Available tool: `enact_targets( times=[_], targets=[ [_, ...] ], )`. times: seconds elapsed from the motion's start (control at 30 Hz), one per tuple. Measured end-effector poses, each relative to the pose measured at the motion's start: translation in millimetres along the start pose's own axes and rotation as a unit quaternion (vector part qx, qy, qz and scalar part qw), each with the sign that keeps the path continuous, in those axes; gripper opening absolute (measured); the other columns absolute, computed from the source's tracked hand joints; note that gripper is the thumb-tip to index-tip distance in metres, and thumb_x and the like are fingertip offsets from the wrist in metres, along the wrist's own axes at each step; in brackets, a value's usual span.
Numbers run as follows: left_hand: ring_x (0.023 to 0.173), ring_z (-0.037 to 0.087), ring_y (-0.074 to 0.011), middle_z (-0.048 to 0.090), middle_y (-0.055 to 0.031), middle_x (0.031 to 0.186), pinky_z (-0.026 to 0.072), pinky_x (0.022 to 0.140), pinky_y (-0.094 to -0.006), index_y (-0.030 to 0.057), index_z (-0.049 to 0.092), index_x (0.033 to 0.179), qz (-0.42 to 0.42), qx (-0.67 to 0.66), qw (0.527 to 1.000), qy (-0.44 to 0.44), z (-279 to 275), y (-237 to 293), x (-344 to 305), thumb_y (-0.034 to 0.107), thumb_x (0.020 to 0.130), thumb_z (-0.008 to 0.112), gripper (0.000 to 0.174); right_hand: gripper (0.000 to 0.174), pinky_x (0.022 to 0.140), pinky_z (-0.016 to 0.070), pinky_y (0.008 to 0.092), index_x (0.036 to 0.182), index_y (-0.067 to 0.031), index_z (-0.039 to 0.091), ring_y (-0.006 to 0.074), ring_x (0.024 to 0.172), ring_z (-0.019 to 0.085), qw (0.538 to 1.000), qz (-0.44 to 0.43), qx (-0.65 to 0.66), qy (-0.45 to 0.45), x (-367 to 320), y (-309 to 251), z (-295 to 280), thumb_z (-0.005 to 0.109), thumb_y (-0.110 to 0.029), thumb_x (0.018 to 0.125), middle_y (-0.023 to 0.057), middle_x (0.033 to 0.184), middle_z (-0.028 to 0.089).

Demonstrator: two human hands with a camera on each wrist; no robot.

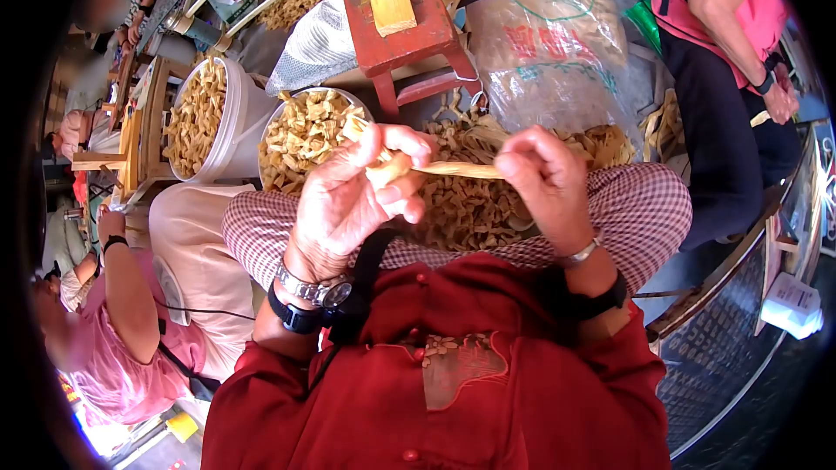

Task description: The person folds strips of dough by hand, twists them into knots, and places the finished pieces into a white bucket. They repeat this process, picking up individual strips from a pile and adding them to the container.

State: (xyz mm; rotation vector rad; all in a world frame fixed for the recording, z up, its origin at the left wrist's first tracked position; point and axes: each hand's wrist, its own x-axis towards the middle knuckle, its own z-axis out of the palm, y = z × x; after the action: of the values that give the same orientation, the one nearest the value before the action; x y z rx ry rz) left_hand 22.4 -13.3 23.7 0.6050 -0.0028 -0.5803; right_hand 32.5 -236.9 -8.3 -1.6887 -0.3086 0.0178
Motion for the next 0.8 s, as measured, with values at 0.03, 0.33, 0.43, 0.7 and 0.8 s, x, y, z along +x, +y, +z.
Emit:
enact_targets(
  times=[0.03, 0.33, 0.43, 0.7, 0.8],
  targets=[
    [0.062, 0.045, -0.0092, 0.054, -0.0101, 0.101, 0.0514, 0.065, -0.0346, -0.0063, 0.057, 0.107, 0.007, -0.015, 1.0, 0.01, -2, 1, -1, 0.034, 0.098, 0.041, 0.044, 0.018, 0.052, 0.0336, 0.0185, 0.08, -0.002, 0.056, 0.0008, 0.059, 0.042, 1.0, 0.021, -0.002, 0.0, -2, 1, -5, 0.063, -0.017, 0.088, -0.0051, 0.065, 0.049],
    [0.047, 0.041, -0.005, 0.053, -0.0008, 0.068, 0.0426, 0.044, -0.0201, -0.0007, 0.059, 0.107, -0.007, 0.264, 0.948, 0.179, -18, -1, 4, 0.041, 0.093, 0.052, 0.045, 0.014, 0.053, 0.0371, 0.0237, 0.087, -0.0001, 0.058, 0.0071, 0.055, 0.043, 0.997, 0.022, -0.065, -0.024, 1, 5, 23, 0.063, -0.013, 0.088, 0.0017, 0.066, 0.054],
    [0.045, 0.037, -0.003, 0.049, 0.0016, 0.062, 0.0332, 0.04, -0.0184, 0.0013, 0.06, 0.097, 0.0, 0.246, 0.95, 0.191, -21, -1, 2, 0.032, 0.091, 0.059, 0.031, 0.016, 0.05, 0.0392, 0.0231, 0.091, -0.0009, 0.058, 0.0069, 0.059, 0.048, 0.992, 0.084, -0.061, -0.068, 0, 12, 29, 0.061, -0.016, 0.089, 0.0031, 0.072, 0.057],
    [0.046, 0.036, -0.0027, 0.052, 0.0016, 0.065, 0.0322, 0.039, -0.0169, 0.0034, 0.059, 0.089, 0.005, 0.091, 0.983, 0.158, -26, 9, 4, 0.011, 0.085, 0.063, 0.01, 0.022, 0.057, 0.0414, 0.0303, 0.085, 0.0016, 0.055, 0.0155, 0.059, 0.052, 0.987, 0.024, -0.022, -0.155, 21, -10, 64, 0.053, -0.019, 0.092, 0.0094, 0.066, 0.054],
    [0.054, 0.04, -0.0026, 0.054, -0.0002, 0.076, 0.0319, 0.04, -0.0165, 0.003, 0.057, 0.094, 0.098, 0.041, 0.976, 0.189, -35, 21, -6, 0.007, 0.085, 0.061, 0.011, 0.028, 0.054, 0.04, 0.0293, 0.077, 0.0031, 0.055, 0.0139, 0.056, 0.049, 0.983, 0.03, -0.026, -0.179, 24, -21, 52, 0.05, -0.019, 0.092, 0.0082, 0.063, 0.053]
  ],
)
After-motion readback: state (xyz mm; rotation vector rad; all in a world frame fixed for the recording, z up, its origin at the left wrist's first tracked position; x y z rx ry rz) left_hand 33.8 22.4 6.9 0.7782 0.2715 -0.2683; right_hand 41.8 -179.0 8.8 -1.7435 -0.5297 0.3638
